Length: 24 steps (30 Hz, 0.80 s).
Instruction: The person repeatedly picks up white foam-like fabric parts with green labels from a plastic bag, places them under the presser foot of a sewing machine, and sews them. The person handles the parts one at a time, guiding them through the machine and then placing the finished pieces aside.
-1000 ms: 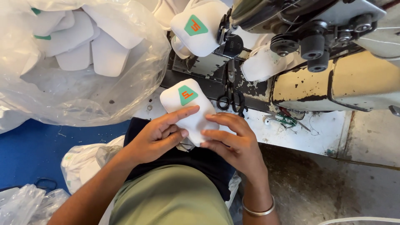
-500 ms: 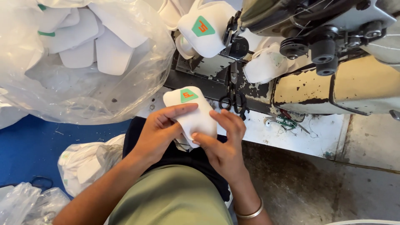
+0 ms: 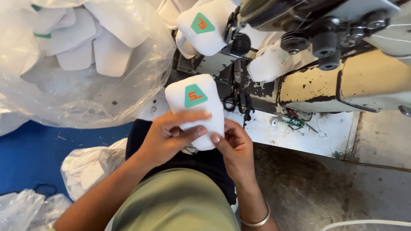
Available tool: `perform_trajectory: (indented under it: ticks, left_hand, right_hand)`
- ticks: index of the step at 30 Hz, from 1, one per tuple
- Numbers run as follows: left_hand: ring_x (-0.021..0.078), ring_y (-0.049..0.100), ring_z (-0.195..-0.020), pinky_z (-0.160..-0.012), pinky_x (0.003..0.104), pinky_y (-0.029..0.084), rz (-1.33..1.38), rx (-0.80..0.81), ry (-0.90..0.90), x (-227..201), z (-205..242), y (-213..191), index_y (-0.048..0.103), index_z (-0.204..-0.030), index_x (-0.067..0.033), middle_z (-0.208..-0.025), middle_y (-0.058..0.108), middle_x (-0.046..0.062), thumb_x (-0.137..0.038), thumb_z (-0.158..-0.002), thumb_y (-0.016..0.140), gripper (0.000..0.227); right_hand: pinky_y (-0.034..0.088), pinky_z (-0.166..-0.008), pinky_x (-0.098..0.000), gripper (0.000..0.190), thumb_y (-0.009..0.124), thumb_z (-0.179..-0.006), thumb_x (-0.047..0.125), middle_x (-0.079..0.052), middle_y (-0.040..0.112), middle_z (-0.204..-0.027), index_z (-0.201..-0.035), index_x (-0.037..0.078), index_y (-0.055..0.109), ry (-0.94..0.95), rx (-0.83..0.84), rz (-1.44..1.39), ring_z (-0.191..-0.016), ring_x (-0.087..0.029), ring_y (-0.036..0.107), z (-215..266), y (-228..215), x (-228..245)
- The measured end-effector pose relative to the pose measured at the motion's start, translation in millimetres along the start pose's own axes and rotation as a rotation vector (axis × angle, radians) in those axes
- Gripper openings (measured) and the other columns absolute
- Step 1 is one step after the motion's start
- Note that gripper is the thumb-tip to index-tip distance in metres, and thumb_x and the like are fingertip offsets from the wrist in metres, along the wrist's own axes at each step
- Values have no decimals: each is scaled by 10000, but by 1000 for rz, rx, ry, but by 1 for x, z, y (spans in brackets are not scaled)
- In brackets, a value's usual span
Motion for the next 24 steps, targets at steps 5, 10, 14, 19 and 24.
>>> perform_trajectory:
  ticks: [5,10,14,19,24]
  left_hand:
    - [115,651,-1104,-910,259,564,-336,208,85,-16,-6,8,687,-1365,-109,-1245,689,40,23,-970,721,418]
    - [95,618,-1082,-854,254,574,-251,234,-89,-19,-19,17,623,-1416,-137,-1274,664,35,30,-895,745,560]
    - [100,636,-1021,-756,245,592,-335,192,-37,-19,-38,22,597,-1452,-154,-1293,647,35,23,-879,769,623]
    - [116,652,-1156,-863,246,652,-352,64,107,-24,-62,38,542,-1504,-160,-1358,632,42,34,-891,771,682]
    - [158,561,-1313,-981,253,617,-368,-204,189,-25,-94,34,481,-1538,-129,-1471,468,73,35,-899,779,724]
  right_hand:
    - [529,-948,-307,527,773,-933,53,-83,685,-1118,-1408,-39,564,13,51,36,-1035,-141,645,-8,-3,13]
    - [544,-966,-292,466,722,-962,69,-85,701,-1165,-1401,-21,594,29,-2,-48,-1065,-135,661,-28,-14,23]
    - [578,-863,-310,352,732,-952,75,-104,757,-1098,-1276,-48,671,156,-128,-139,-962,-163,704,-59,-22,32]
    - [603,-822,-293,309,769,-898,14,-106,785,-1018,-1195,-48,708,171,-154,-71,-890,-157,731,-113,-7,57]
    - [492,-756,-200,286,819,-901,-71,14,607,-834,-929,74,574,-148,-182,-97,-775,-57,571,-154,5,57]
Point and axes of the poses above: each hand's wrist, its own z-axis away from the middle knuckle, its own y-axis out of the palm, x = y × z, the point moved 2 cm from there along -z, towards the middle knuckle
